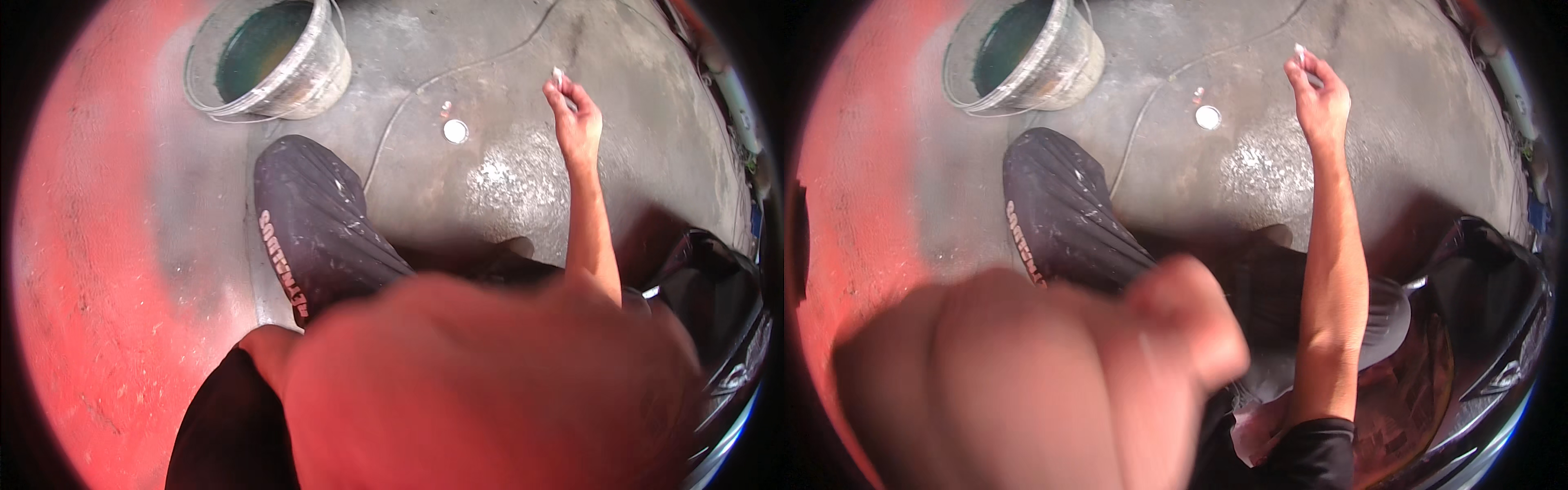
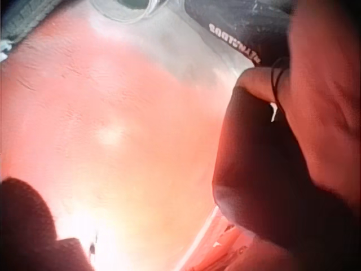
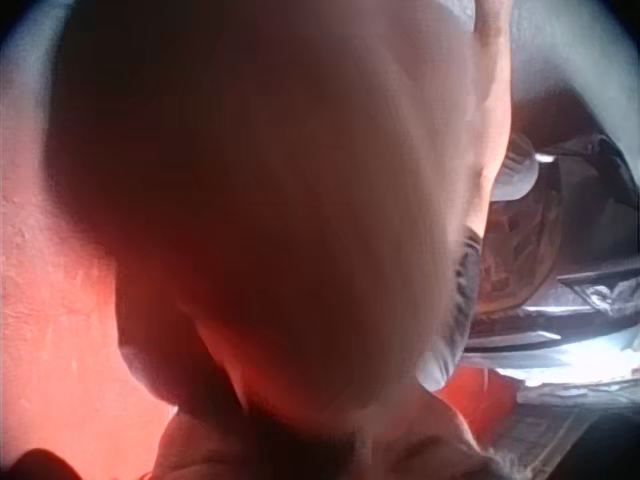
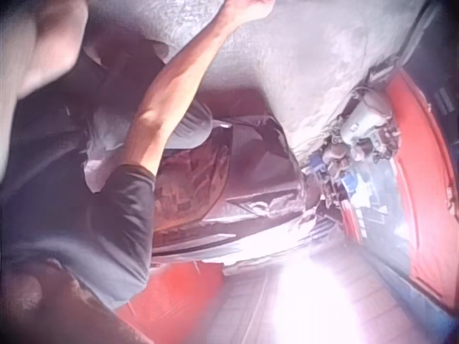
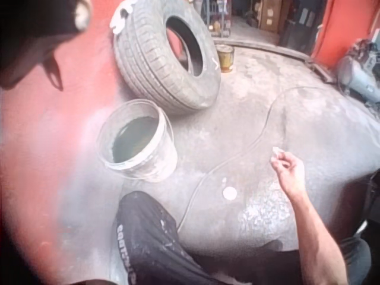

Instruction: The person applies touch-up paint to the hood and front bumper of a car using a small brush, frequently dipping it into a small metal container.

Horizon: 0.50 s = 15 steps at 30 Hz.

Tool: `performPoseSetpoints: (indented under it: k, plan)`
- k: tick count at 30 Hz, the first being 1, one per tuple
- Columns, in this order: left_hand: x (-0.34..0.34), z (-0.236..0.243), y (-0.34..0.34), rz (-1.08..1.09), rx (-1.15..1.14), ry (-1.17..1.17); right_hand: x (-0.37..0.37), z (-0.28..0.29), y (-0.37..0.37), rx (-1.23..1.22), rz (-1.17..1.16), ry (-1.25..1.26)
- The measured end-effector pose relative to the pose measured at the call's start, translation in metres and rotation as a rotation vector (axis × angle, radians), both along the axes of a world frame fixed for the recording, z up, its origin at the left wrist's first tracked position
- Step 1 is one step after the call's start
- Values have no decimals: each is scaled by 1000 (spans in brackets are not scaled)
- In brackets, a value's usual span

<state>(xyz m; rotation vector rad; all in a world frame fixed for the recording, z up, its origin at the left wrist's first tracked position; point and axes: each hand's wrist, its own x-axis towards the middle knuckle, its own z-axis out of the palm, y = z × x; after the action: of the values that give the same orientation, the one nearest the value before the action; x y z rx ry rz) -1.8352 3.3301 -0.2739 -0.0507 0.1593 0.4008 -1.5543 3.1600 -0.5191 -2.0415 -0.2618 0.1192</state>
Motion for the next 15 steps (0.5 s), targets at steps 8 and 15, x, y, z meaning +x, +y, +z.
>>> performPoseSetpoints:
  k: [8, 15]
  plan:
    - [-38, 36, -60, -370, -205, 72, -31, 56, -5, 184, 228, 317]
    - [-23, -57, -16, -864, 498, -562, -54, 105, -15, 492, 156, 543]
